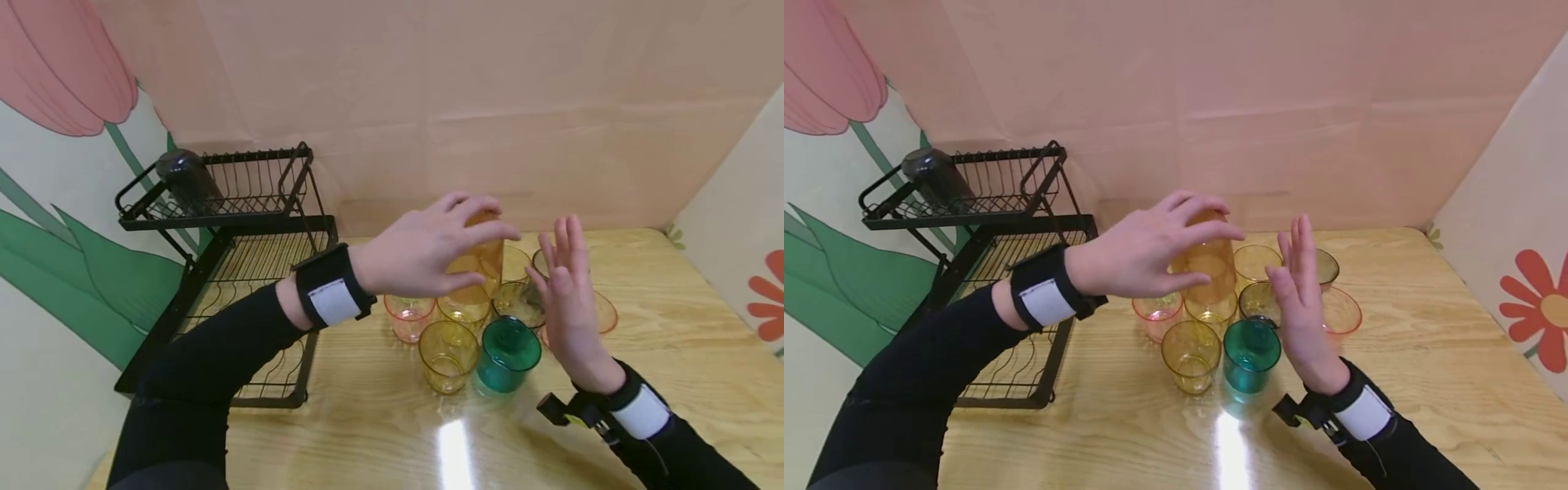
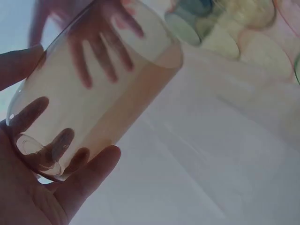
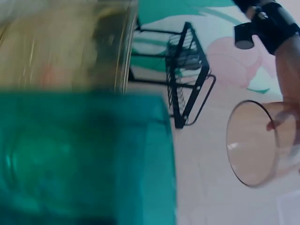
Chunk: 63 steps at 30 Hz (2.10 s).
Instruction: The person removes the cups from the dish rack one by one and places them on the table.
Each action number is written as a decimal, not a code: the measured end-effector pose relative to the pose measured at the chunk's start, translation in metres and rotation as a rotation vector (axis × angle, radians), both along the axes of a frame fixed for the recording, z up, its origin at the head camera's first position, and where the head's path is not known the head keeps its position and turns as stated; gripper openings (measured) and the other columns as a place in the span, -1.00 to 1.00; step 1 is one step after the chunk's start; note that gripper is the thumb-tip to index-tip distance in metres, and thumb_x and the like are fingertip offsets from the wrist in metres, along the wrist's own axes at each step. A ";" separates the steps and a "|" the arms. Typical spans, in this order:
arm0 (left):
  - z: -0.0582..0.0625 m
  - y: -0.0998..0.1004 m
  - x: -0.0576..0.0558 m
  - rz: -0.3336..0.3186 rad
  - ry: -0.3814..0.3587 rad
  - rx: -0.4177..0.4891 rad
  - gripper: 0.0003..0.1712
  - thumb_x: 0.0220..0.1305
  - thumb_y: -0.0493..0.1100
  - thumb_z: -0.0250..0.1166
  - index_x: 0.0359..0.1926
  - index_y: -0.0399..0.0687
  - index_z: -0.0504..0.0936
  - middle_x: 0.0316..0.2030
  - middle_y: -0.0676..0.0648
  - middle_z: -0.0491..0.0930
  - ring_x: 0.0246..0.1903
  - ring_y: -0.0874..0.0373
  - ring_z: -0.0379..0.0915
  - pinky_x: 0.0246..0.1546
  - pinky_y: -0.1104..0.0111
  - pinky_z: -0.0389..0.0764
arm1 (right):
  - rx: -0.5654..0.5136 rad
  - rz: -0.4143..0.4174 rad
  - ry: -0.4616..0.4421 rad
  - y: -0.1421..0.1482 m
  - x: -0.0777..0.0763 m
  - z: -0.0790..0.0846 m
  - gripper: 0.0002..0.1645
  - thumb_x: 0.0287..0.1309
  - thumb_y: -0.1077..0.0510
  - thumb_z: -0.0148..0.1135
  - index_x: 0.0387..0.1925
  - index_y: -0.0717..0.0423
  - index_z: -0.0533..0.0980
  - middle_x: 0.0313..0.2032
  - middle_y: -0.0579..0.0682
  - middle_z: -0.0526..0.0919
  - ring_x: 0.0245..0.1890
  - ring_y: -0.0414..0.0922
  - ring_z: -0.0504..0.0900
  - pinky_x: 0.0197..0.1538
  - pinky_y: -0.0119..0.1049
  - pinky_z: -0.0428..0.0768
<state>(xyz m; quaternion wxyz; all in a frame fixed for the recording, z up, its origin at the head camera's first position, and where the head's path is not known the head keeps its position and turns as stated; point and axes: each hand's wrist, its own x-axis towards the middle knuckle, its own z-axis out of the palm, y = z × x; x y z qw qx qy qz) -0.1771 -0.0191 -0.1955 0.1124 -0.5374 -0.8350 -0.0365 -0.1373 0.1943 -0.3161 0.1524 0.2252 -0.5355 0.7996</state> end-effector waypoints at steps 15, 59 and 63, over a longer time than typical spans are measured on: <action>-0.018 0.018 0.015 -0.234 -0.027 0.268 -0.38 0.28 0.01 0.31 0.30 -0.05 0.40 0.31 -0.17 0.18 0.34 0.10 -0.01 0.21 0.46 0.14 | -0.539 0.737 -0.391 -0.005 0.012 -0.008 -0.18 0.33 -0.46 -0.31 0.40 -0.13 0.31 0.30 -0.02 0.40 0.28 -0.04 0.36 0.26 -0.05 0.35; -0.133 -0.142 0.027 0.360 -0.339 0.333 -0.35 0.38 0.03 0.21 0.42 0.01 0.28 0.46 -0.12 0.05 0.36 -0.10 0.10 0.18 -0.03 0.36 | 1.408 -0.526 0.200 0.119 0.042 0.030 -0.17 -0.25 0.14 0.63 0.11 0.17 0.41 -0.07 -0.10 0.49 -0.16 -0.37 0.36 -0.48 -0.57 0.31; -0.136 -0.144 0.026 0.379 -0.333 0.310 -0.34 0.39 0.06 0.20 0.42 -0.01 0.29 0.46 -0.12 0.04 0.34 -0.12 0.14 0.04 0.01 0.50 | 1.552 -0.512 0.295 0.114 0.042 0.027 -0.19 -0.36 -0.08 0.65 -0.03 0.08 0.46 -0.16 0.00 0.55 -0.26 -0.05 0.52 -0.51 -0.35 0.42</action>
